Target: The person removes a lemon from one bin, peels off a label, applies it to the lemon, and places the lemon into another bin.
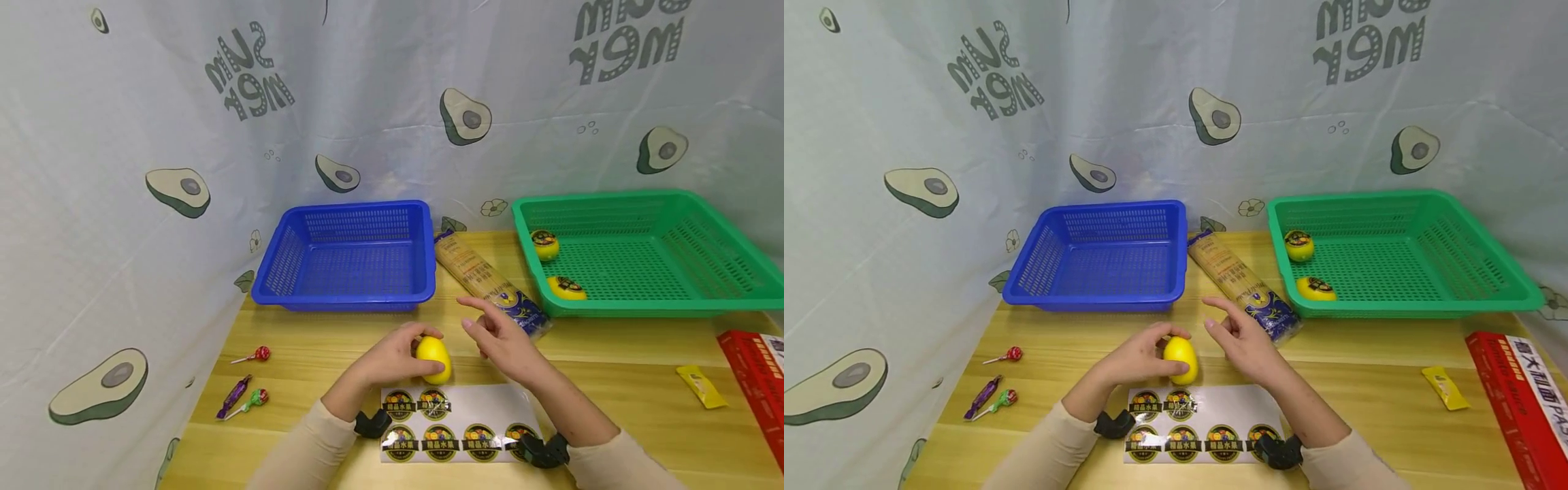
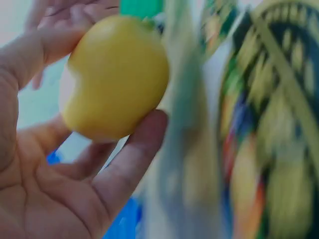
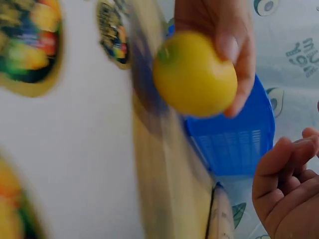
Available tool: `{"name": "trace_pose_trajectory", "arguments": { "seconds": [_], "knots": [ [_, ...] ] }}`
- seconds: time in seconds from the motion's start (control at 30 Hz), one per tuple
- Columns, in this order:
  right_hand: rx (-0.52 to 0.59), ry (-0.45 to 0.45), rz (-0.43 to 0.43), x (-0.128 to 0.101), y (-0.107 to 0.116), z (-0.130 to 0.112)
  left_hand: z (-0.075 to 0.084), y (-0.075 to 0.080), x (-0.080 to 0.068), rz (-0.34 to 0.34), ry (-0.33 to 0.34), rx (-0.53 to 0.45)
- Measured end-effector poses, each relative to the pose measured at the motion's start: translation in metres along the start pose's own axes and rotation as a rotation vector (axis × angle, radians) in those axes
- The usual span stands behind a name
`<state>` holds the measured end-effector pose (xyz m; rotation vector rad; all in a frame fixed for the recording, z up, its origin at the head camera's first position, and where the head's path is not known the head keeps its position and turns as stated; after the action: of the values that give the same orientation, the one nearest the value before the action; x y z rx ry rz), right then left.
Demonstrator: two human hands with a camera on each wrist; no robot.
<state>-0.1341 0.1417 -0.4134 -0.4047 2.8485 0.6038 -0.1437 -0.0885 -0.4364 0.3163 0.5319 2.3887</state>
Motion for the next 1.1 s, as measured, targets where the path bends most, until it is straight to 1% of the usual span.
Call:
{"name": "trace_pose_trajectory", "arguments": {
  "seconds": [0.1,0.17,0.2,0.3,0.37,0.43,0.5,0.6,0.67,0.73,0.87,0.93,1.0,1.07,1.1],
  "knots": [
    [0.018,-0.009,0.004,-0.019,0.006,0.009,0.003,-0.013,0.018,0.037,-0.001,0.031],
    [0.021,-0.011,-0.035,-0.029,0.009,0.015,0.006,-0.019,0.028,0.055,-0.003,0.053],
    [0.018,-0.015,-0.072,-0.033,0.011,0.018,0.007,-0.021,0.032,0.06,-0.002,0.059],
    [0.013,-0.013,-0.239,-0.042,0.013,0.031,0.01,-0.026,0.043,0.053,0.015,0.062],
    [-0.001,-0.012,-0.356,-0.044,0.011,0.041,0.01,-0.029,0.048,0.039,0.038,0.071],
    [-0.008,-0.028,-0.442,-0.043,0.007,0.049,0.01,-0.03,0.051,0.026,0.057,0.088],
    [-0.016,-0.053,-0.48,-0.043,0.003,0.055,0.009,-0.031,0.054,0.019,0.071,0.114],
    [-0.034,-0.096,-0.49,-0.043,0.002,0.058,0.008,-0.031,0.055,0.025,0.074,0.135],
    [-0.063,-0.118,-0.479,-0.044,0.002,0.057,0.009,-0.031,0.052,0.039,0.068,0.162],
    [-0.114,-0.129,-0.46,-0.046,0.002,0.055,0.011,-0.03,0.045,0.056,0.053,0.204],
    [-0.228,-0.114,-0.398,-0.051,0.001,0.049,0.018,-0.027,0.022,0.085,0.051,0.342],
    [-0.274,-0.096,-0.366,-0.053,-0.002,0.046,0.021,-0.025,0.01,0.076,0.051,0.397],
    [-0.29,-0.083,-0.354,-0.054,-0.005,0.043,0.023,-0.022,-0.001,0.021,0.039,0.451],
    [-0.297,-0.081,-0.348,-0.052,-0.01,0.04,0.024,-0.021,-0.009,-0.068,0.024,0.467],
    [-0.298,-0.081,-0.348,-0.051,-0.013,0.038,0.025,-0.02,-0.012,-0.119,0.026,0.457]
  ]
}}
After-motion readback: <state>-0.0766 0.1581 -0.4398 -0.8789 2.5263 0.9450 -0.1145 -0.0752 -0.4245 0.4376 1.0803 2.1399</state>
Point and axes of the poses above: each hand's wrist, its own x-axis towards the middle knuckle, its own y-axis out of the back of the hand, z = x × y, the point moved 1 cm from there along x, towards the middle knuckle, and after that the axes turned 15 degrees about -y, right-handed, at the moved point
